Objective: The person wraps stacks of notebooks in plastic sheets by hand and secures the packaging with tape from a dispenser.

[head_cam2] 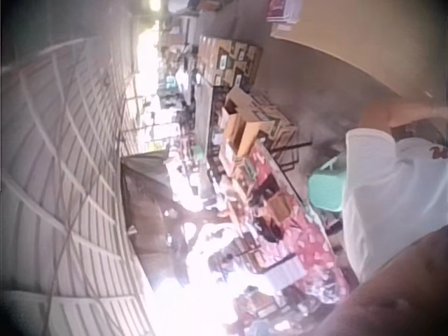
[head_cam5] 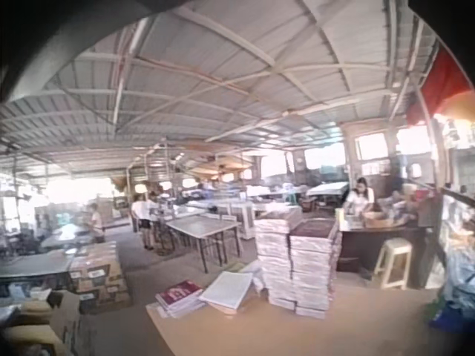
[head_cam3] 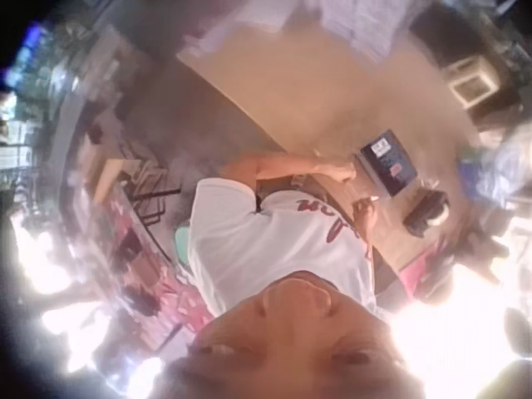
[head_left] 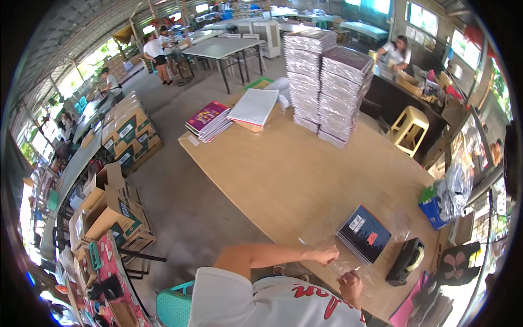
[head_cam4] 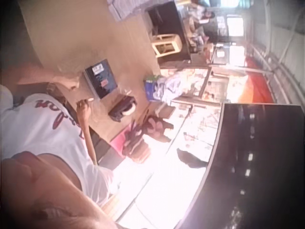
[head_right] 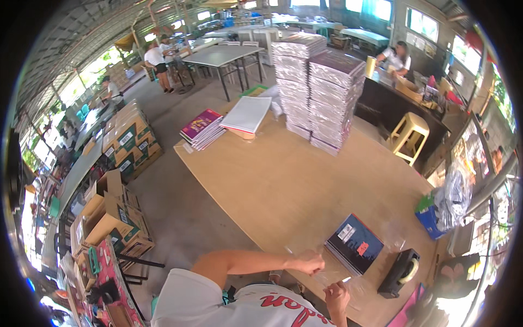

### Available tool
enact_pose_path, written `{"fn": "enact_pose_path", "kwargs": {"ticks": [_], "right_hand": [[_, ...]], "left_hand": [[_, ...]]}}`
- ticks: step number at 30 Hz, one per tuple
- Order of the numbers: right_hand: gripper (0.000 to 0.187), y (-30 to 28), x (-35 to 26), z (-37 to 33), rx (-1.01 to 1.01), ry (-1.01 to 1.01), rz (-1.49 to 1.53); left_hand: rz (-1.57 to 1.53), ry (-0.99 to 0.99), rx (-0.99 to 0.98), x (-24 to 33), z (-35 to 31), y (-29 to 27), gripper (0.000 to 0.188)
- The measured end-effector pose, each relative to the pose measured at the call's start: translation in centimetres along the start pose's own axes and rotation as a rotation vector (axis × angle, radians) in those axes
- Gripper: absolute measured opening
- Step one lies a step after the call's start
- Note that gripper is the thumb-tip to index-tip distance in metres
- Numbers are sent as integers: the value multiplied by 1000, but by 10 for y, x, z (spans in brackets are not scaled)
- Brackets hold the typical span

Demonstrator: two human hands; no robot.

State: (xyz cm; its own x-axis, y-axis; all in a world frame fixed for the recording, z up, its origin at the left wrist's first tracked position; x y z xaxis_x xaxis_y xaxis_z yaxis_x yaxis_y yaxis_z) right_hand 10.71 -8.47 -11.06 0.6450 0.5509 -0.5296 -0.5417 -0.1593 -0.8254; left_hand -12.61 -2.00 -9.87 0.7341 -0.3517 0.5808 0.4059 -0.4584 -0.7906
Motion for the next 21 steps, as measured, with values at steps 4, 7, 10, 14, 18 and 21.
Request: {"fn": "enact_pose_path", "kwargs": {"ticks": [4, 7, 10, 14, 18, 21], "right_hand": [[20, -6, -10, 7, -94, -22, -28], [17, -1, 7, -7, -85, -26, 63], [16, -4, 17, -24, -97, -7, 132], [14, -2, 15, -36, 35, 4, 95], [20, -2, 3, -23, 101, -5, 125], [27, -24, -38, 0, 187, -166, -157]], "left_hand": [[-65, -42, -147, 2, 9, 7, 19], [-53, -6, -137, -13, 17, 29, 26], [-105, 137, 94, -13, 6, 39, 26], [129, 176, 329, -2, -11, 51, 23], [-90, -64, -122, -45, 11, 83, 17], [-62, -33, -61, -17, 12, 46, 16]]}}
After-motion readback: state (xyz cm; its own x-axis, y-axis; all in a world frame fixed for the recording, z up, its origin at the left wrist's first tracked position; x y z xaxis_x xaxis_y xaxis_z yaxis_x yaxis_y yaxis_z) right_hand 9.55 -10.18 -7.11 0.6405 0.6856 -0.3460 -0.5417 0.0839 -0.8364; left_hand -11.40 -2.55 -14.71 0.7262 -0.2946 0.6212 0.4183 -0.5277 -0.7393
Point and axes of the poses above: each hand's wrist, its own z-axis towards the middle knuckle, its own y-axis out of the palm, x = y × z, the point moved 1 cm from there along z, towards the middle knuckle, and after that the axes turned 15 degrees about -y, right-handed, at the moved point
